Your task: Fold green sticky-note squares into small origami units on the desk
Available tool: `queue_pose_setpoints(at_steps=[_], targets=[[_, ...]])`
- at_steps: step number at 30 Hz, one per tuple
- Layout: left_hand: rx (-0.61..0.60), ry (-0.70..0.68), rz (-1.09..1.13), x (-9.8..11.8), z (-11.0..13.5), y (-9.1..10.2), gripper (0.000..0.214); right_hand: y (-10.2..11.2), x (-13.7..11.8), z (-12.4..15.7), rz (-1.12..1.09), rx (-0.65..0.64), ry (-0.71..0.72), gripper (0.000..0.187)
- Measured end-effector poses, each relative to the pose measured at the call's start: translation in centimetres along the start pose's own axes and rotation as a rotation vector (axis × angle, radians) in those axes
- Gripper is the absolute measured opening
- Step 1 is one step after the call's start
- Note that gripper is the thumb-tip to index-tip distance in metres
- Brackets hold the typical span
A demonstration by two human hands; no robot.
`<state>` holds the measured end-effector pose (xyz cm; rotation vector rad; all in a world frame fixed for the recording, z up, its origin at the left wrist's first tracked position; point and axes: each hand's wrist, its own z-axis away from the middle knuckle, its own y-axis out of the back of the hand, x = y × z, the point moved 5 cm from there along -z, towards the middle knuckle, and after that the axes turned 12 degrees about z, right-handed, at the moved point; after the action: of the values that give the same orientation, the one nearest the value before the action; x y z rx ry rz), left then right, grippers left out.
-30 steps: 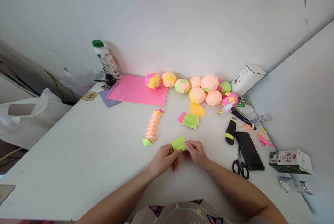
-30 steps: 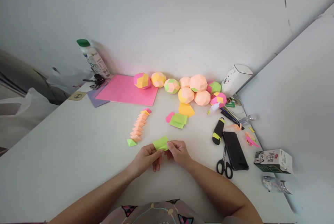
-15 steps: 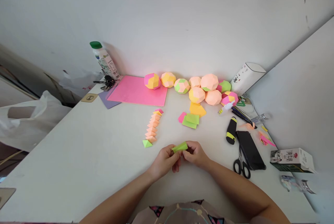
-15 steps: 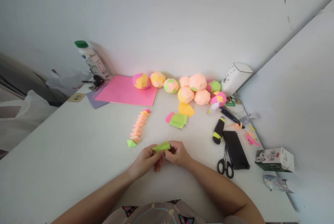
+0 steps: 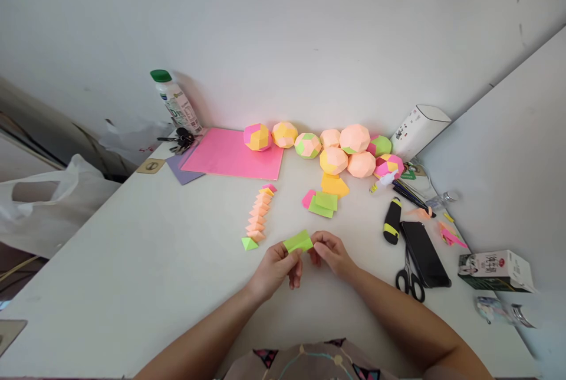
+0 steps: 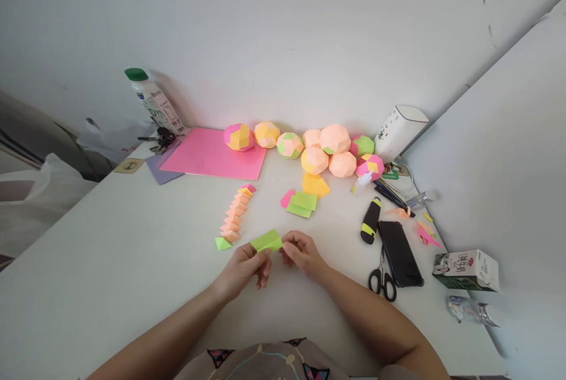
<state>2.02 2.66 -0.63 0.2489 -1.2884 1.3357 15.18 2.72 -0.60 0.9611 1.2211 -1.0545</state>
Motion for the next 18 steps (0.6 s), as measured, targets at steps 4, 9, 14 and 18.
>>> queue_pose_setpoints(at_steps=[4, 9, 14, 18], targets=[[0.006, 0.013, -0.048, -0.6, -0.1, -0.2, 0.029, -0.9, -0.3, 0.2, 0.113, -0.112, 0.008, 0.021], [0.032, 0.004, -0.062, -0.7, 0.0, -0.2, 0.026, -0.4, 0.2, 0.2, 0.075, -0.041, -0.037, 0.022], [0.085, -0.030, -0.022, -0.2, 0.1, 0.4, 0.022, 0.5, 0.4, 0.0, 0.012, 0.110, -0.081, 0.025], [0.109, -0.119, 0.061, 0.4, 0.1, 0.4, 0.023, 0.5, 0.5, -0.2, 0.004, 0.114, -0.086, 0.026]])
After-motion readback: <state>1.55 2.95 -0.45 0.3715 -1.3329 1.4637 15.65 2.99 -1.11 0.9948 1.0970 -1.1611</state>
